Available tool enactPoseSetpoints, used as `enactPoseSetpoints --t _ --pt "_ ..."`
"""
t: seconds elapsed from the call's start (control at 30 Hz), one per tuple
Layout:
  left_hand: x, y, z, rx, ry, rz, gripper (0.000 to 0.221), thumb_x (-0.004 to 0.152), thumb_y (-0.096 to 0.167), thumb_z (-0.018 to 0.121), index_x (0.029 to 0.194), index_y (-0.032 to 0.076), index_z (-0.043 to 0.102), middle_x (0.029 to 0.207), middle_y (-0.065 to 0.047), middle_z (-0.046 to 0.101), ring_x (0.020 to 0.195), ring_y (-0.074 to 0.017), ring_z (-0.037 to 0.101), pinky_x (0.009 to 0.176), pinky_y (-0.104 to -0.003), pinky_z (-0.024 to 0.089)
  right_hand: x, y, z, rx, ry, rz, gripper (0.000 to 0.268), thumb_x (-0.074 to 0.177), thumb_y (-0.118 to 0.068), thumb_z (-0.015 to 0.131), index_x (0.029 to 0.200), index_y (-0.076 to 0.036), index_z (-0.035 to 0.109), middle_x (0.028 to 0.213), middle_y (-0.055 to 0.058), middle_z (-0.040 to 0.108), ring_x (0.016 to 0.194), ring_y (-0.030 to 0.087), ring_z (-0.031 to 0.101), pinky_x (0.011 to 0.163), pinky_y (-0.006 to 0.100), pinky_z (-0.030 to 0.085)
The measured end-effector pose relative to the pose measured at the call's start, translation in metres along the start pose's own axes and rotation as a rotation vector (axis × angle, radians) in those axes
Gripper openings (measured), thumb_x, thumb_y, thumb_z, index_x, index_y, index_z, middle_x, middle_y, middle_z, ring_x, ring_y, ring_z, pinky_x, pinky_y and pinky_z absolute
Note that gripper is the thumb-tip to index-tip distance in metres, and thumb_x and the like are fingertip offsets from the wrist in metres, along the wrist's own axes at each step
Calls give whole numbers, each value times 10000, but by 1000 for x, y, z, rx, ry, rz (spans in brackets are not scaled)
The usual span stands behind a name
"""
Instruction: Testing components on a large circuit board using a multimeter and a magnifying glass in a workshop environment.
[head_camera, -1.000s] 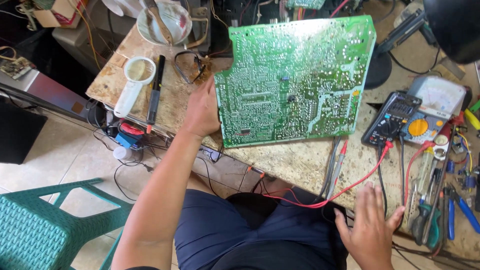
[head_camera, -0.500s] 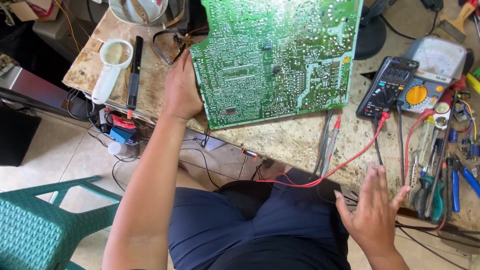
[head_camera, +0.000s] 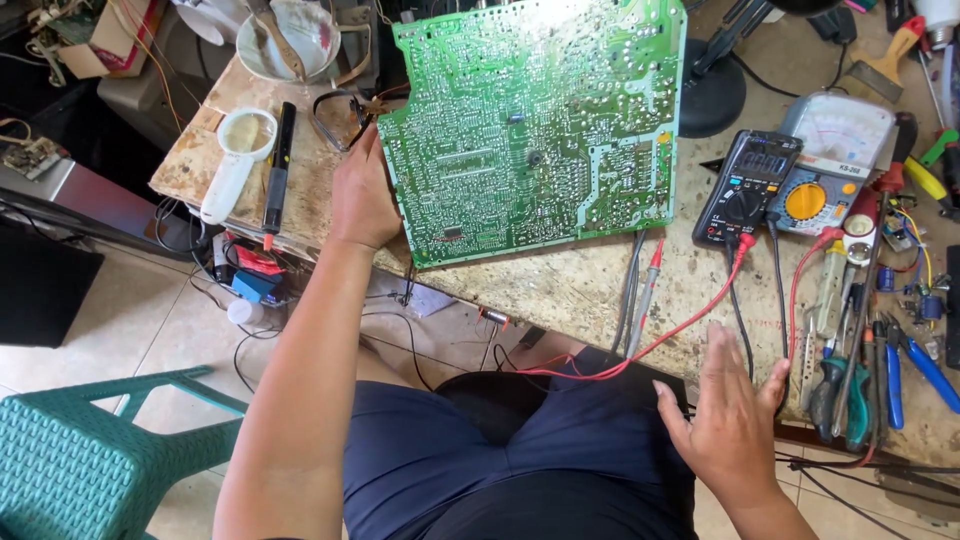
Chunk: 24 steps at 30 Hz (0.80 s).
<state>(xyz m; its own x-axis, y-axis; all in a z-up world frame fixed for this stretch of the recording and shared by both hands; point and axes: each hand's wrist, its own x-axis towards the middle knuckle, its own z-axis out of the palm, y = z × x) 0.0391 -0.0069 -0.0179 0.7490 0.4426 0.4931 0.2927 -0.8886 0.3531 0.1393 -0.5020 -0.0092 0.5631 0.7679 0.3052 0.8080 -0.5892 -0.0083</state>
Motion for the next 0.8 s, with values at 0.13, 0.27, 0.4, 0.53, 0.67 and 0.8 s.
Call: enactPoseSetpoints --t 0.13,0.27,0.4,0.53,0.67,0.8 --pt "-1 1 -2 -7 13 24 750 749 43 762 1437 -73 487 1426 -304 561 1252 -447 621 1080 -496 509 -6 -2 3 -32 -25 37 790 900 -491 584 1515 0 515 1655 274 426 1586 466 322 1234 759 133" --pt "-1 2 -2 -39 77 66 653 846 100 778 1419 -68 513 1393 -305 592 1251 -442 633 1067 -498 529 -9 -5 4 -22 8 27 781 901 -474 612 1498 24 541 1655 296 423 1584 490 320 1189 806 176" --pt "-1 2 -1 -62 99 73 601 900 187 763 1417 -8 524 1393 -264 596 1169 -418 680 967 -505 555 -6 -5 -4 15 3 13 833 924 -435 617 1555 80 440 1583 309 512 1495 406 466 1241 752 98" --pt "1 6 -6 -81 114 79 605 906 202 764 1424 13 516 1389 -255 601 1160 -445 677 908 -524 569 0 2 -4 64 -155 94 905 977 -599 381 1613 37 285 1674 232 323 1572 342 253 1240 722 -9" --pt "1 7 -6 -55 85 73 668 845 137 759 1435 -34 497 1391 -279 600 1185 -439 667 970 -513 550 -3 6 1 7 -98 79 796 918 -545 521 1537 -45 490 1691 268 356 1610 481 228 1227 773 61" --pt "-1 2 -2 -34 55 47 699 826 128 737 1443 -68 475 1373 -317 601 1259 -471 609 1044 -540 512 -3 1 1 32 -9 39 754 918 -460 611 1509 3 541 1633 294 452 1558 461 351 1244 751 87"
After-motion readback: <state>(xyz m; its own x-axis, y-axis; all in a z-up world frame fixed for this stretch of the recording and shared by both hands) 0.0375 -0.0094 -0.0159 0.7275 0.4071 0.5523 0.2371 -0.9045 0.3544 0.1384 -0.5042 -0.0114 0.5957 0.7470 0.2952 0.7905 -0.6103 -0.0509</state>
